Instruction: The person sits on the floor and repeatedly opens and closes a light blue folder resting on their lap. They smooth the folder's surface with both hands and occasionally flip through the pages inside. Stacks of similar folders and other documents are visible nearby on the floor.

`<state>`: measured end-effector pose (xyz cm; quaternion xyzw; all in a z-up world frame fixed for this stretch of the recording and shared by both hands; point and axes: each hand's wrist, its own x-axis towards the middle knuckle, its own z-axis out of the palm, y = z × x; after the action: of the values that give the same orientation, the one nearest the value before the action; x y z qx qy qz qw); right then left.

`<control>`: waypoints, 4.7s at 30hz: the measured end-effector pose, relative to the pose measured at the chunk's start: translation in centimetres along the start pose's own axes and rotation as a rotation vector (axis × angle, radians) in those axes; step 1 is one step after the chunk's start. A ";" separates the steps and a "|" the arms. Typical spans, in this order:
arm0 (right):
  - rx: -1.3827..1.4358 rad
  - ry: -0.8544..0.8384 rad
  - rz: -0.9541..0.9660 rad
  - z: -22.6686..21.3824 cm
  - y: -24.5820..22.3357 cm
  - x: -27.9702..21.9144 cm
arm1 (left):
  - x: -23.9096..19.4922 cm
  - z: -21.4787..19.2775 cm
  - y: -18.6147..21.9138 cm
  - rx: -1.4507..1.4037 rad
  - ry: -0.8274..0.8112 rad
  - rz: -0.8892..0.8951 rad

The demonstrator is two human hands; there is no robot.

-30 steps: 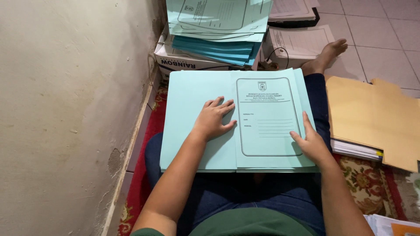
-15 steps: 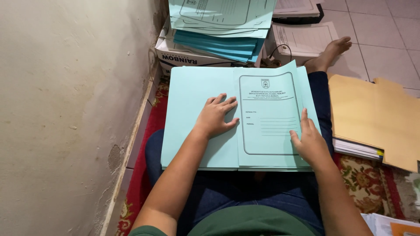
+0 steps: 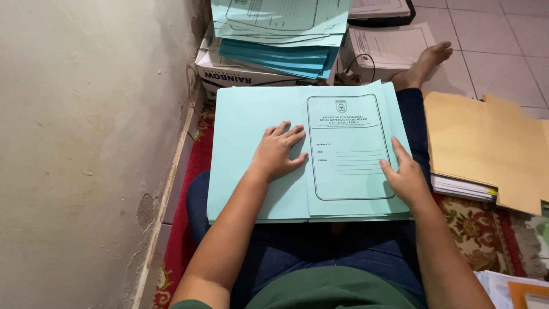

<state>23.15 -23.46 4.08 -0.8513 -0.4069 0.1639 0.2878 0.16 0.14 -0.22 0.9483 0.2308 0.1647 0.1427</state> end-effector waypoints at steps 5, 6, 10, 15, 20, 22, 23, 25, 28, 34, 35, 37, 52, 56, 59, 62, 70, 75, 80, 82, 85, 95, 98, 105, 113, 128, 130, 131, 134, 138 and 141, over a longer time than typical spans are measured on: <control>-0.002 0.028 -0.048 0.3 2.2 1.1 | 0.0 0.4 -0.1 0.003 0.006 -0.001; -0.006 0.038 -0.095 0.6 3.7 2.1 | 0.0 0.6 -0.2 0.006 0.020 0.000; 0.120 0.033 -0.039 -1.1 1.9 1.5 | 0.0 0.5 -0.3 -0.007 0.024 -0.001; 1.116 -0.183 0.014 1.2 7.8 5.6 | 0.0 0.8 -0.3 0.014 0.030 0.010; 1.182 -0.223 0.078 3.9 4.2 4.6 | 0.1 0.9 -0.3 0.036 0.052 0.028; 1.126 -0.237 0.045 5.0 4.0 4.9 | 0.0 0.9 -0.5 0.029 0.052 0.027; 1.036 -0.251 -0.004 5.9 3.8 4.9 | 0.0 1.0 -0.5 0.020 0.049 0.027; 0.946 -0.266 -0.048 7.7 2.8 5.2 | 0.0 1.2 -0.6 0.009 0.043 0.024; 0.760 -0.287 -0.139 10.4 0.9 5.2 | 0.0 1.6 -0.8 0.007 0.052 0.032; 0.384 -0.315 -0.323 13.8 0.0 3.1 | -0.6 3.3 -1.3 0.051 0.114 0.055; 0.286 -0.320 -0.368 14.2 -0.2 3.0 | -0.8 3.3 -1.6 -0.004 0.164 0.028; 0.185 -0.318 -0.417 14.9 -0.6 3.1 | -1.3 2.5 -1.6 -0.058 0.219 0.005; 0.118 -0.518 -0.449 11.6 -6.0 1.2 | -4.7 -16.9 5.9 -0.346 -0.149 -0.114; -0.122 -0.345 -0.584 12.6 -5.6 1.1 | 0.7 -4.6 3.7 0.037 -0.231 -0.038; -0.294 -0.226 -0.636 12.6 -6.4 -0.1 | 4.8 3.4 0.0 0.031 -0.061 0.079; -0.328 -0.169 -0.653 12.3 -6.8 -0.7 | 6.0 6.9 -2.1 -0.017 0.088 0.123; -0.195 -0.180 -0.642 12.6 -4.4 0.5 | 4.8 4.6 -1.0 0.029 0.106 0.051; -0.360 -0.136 -0.481 10.8 -0.7 1.3 | 5.0 4.1 -0.5 0.017 0.001 -0.007; -0.749 0.157 -0.222 8.1 3.9 -0.4 | 5.2 4.5 -0.7 0.016 -0.007 -0.019; -0.857 0.242 -0.133 7.0 5.6 -1.1 | 5.0 4.6 -0.7 0.013 -0.019 -0.031; -0.933 0.211 -0.077 4.9 7.3 -2.1 | 5.0 4.6 -0.7 -0.001 -0.021 -0.056; -0.855 0.225 -0.065 3.5 13.2 1.0 | 5.0 4.2 -0.4 -0.026 -0.024 -0.028; -0.833 0.299 -0.094 5.9 12.3 1.4 | 4.8 3.9 0.0 0.012 -0.016 -0.062; -0.743 0.312 -0.290 7.7 8.4 1.3 | 4.8 3.8 0.2 0.050 0.000 -0.053; -0.599 0.243 -0.341 7.5 9.9 6.5 | 4.0 4.1 1.1 0.135 0.081 -0.082; -0.621 0.090 -0.275 6.7 7.4 6.6 | 4.2 4.0 0.5 0.110 0.231 -0.066; -0.608 0.058 -0.267 6.8 7.5 6.2 | 3.5 4.4 0.5 0.100 0.225 -0.066; -0.623 0.066 -0.272 6.6 7.1 6.7 | 3.7 4.5 0.4 0.114 0.241 -0.058; -0.610 0.050 -0.264 6.0 6.2 9.5 | 3.9 4.7 0.2 0.115 0.260 -0.053; -0.590 0.023 -0.216 6.0 5.8 15.8 | 4.0 5.3 -0.4 0.069 0.287 -0.060; -0.577 0.030 -0.184 6.1 5.7 19.5 | 4.3 5.1 -0.4 0.065 0.297 -0.065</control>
<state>35.36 -8.81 -5.10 -0.8598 -0.5078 0.0023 0.0536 5.52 1.56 -3.96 0.9097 0.2851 0.2909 0.0814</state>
